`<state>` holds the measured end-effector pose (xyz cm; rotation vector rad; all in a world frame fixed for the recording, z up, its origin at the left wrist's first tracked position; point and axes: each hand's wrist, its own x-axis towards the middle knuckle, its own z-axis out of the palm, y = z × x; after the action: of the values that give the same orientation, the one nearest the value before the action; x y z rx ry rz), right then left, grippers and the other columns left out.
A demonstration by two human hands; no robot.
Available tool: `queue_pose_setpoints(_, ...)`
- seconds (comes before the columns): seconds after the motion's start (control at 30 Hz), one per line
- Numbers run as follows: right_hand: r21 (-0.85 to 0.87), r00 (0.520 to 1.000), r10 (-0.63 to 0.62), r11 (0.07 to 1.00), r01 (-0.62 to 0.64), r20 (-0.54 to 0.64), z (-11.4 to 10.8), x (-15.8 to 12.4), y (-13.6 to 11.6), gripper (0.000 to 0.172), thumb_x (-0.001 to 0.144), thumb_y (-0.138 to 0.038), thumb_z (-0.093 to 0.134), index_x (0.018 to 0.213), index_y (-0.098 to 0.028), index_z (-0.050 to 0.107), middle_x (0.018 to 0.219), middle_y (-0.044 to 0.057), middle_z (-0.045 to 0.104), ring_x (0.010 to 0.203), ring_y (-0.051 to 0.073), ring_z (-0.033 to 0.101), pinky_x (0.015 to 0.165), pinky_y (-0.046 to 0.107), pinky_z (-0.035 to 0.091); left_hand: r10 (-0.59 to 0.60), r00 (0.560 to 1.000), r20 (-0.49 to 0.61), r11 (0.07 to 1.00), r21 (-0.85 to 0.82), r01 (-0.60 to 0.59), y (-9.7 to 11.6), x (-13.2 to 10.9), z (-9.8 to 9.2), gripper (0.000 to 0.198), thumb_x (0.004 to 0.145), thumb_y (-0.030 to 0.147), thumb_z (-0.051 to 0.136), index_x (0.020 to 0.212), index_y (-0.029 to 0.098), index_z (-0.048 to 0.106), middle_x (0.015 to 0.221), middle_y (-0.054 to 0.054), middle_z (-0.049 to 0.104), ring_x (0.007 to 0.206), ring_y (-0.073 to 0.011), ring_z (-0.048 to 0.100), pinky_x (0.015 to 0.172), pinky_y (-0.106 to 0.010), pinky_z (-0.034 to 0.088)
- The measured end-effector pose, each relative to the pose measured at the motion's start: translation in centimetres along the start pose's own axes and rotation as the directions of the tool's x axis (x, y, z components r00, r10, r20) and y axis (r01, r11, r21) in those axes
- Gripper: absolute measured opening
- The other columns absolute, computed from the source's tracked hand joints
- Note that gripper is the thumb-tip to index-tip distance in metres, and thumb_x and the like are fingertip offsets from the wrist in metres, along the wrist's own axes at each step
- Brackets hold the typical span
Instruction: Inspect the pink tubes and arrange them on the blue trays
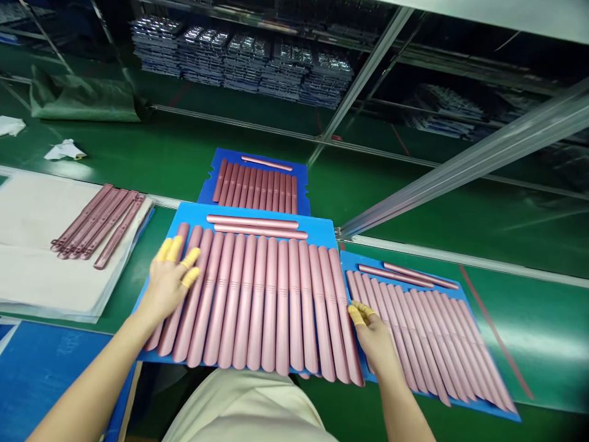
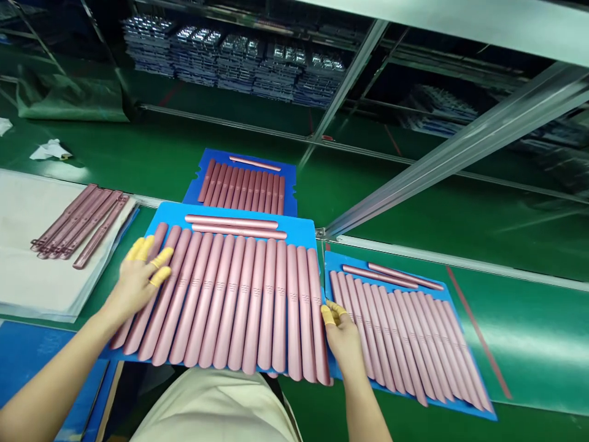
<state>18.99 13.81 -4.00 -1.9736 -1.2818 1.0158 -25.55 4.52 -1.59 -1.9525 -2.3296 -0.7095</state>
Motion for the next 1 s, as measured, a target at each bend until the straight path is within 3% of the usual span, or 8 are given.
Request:
queue_pose_setpoints(0.1, -0.028, 1.000, 0.004, 1.000, -0.004, 0.011, -0.1, 0.2, 0.3, 0.049, 0.069, -0.050, 0.056, 0.104, -0.017, 0.058, 0.101, 0.011, 0.068, 0.097, 0.026, 0.062, 0.093, 0.042, 0.045, 0.265, 0.957, 0.117, 0.961, 0.054, -0.272, 2.8, -0.6, 0.7, 0.040, 0.085, 0.039, 0.050, 0.123, 0.029, 0.056, 0.148, -0.014, 0.028, 0.138, -0.0349, 0.013, 0.105, -0.056, 0.025)
queue_pose_setpoints(0.3, -0.081, 1.000, -0.031, 0.996, 0.030, -0.004, -0.3, 0.6, 1.3, 0.050, 0.071, -0.052, 0.055, 0.106, -0.017, 0.059, 0.102, 0.011, 0.067, 0.097, 0.027, 0.061, 0.094, 0.045, 0.044, 0.415, 0.894, 0.170, 0.908, -0.017, -0.419, 3.3, -1.6, 0.9, 0.030, 0.083, 0.030, 0.055, 0.112, 0.033, 0.063, 0.143, -0.009, 0.039, 0.138, -0.0329, 0.017, 0.104, -0.054, 0.031)
queue_pose_setpoints(0.43, -0.083, 0.998, -0.063, 0.995, 0.061, -0.014, -0.3, 0.7, 1.8, 0.049, 0.073, -0.051, 0.055, 0.108, -0.018, 0.059, 0.106, 0.011, 0.066, 0.099, 0.026, 0.061, 0.094, 0.046, 0.043, 0.389, 0.908, 0.154, 0.921, -0.052, -0.386, 3.7, -1.5, 0.7, 0.022, 0.083, 0.029, 0.055, 0.102, 0.023, 0.066, 0.138, -0.011, 0.044, 0.136, -0.0300, 0.023, 0.105, -0.050, 0.034)
queue_pose_setpoints(0.6, -0.053, 1.000, -0.020, 0.998, 0.020, -0.003, -0.4, 0.7, 1.3, 0.048, 0.069, -0.051, 0.057, 0.105, -0.019, 0.060, 0.105, 0.010, 0.067, 0.102, 0.028, 0.060, 0.096, 0.046, 0.043, 0.291, 0.951, 0.104, 0.957, -0.030, -0.289, 3.0, -0.1, 0.0, 0.042, 0.083, 0.035, 0.055, 0.123, 0.022, 0.053, 0.142, -0.014, 0.039, 0.135, -0.0310, 0.025, 0.106, -0.053, 0.030)
queue_pose_setpoints(0.73, 0.030, 1.000, 0.024, 0.999, -0.024, 0.016, -0.5, 0.9, 0.6, 0.045, 0.064, -0.048, 0.060, 0.099, -0.021, 0.061, 0.105, 0.009, 0.068, 0.105, 0.028, 0.059, 0.100, 0.045, 0.041, -0.103, 0.993, -0.055, 0.994, -0.035, 0.101, -1.8, 1.3, -0.8, 0.049, 0.082, 0.037, 0.051, 0.126, 0.014, 0.048, 0.132, -0.019, 0.048, 0.127, -0.0300, 0.039, 0.105, -0.047, 0.033)
queue_pose_setpoints(0.87, 0.056, 0.998, 0.059, 0.997, -0.059, -0.003, -0.4, 1.2, 0.0, 0.043, 0.060, -0.046, 0.060, 0.094, -0.020, 0.061, 0.106, 0.009, 0.067, 0.108, 0.028, 0.057, 0.101, 0.043, 0.040, -0.573, 0.812, 0.115, 0.766, -0.278, 0.580, -5.6, 1.8, -0.4, 0.060, 0.078, 0.041, 0.052, 0.126, 0.005, 0.046, 0.119, -0.021, 0.056, 0.112, -0.0311, 0.054, 0.098, -0.045, 0.041)
queue_pose_setpoints(0.93, 0.054, 0.996, 0.084, 0.995, -0.083, -0.028, -0.3, 1.4, -0.2, 0.042, 0.058, -0.046, 0.061, 0.092, -0.021, 0.061, 0.103, 0.008, 0.068, 0.106, 0.029, 0.058, 0.099, 0.043, 0.042, -0.652, 0.720, 0.238, 0.572, -0.468, 0.673, -5.8, 2.0, -0.1, 0.053, 0.075, 0.038, 0.055, 0.120, 0.009, 0.052, 0.113, -0.017, 0.061, 0.106, -0.0274, 0.058, 0.095, -0.040, 0.044)
queue_pose_setpoints(1.0, 0.045, 0.995, 0.086, 0.996, -0.083, -0.054, -0.2, 1.6, -0.2, 0.041, 0.058, -0.046, 0.061, 0.089, -0.021, 0.061, 0.098, 0.007, 0.069, 0.103, 0.029, 0.059, 0.097, 0.042, 0.043, -0.670, 0.683, 0.291, 0.449, -0.573, 0.686, -5.4, 2.1, 0.1, 0.043, 0.071, 0.036, 0.060, 0.108, 0.014, 0.058, 0.105, -0.012, 0.065, 0.101, -0.0252, 0.060, 0.091, -0.036, 0.046)
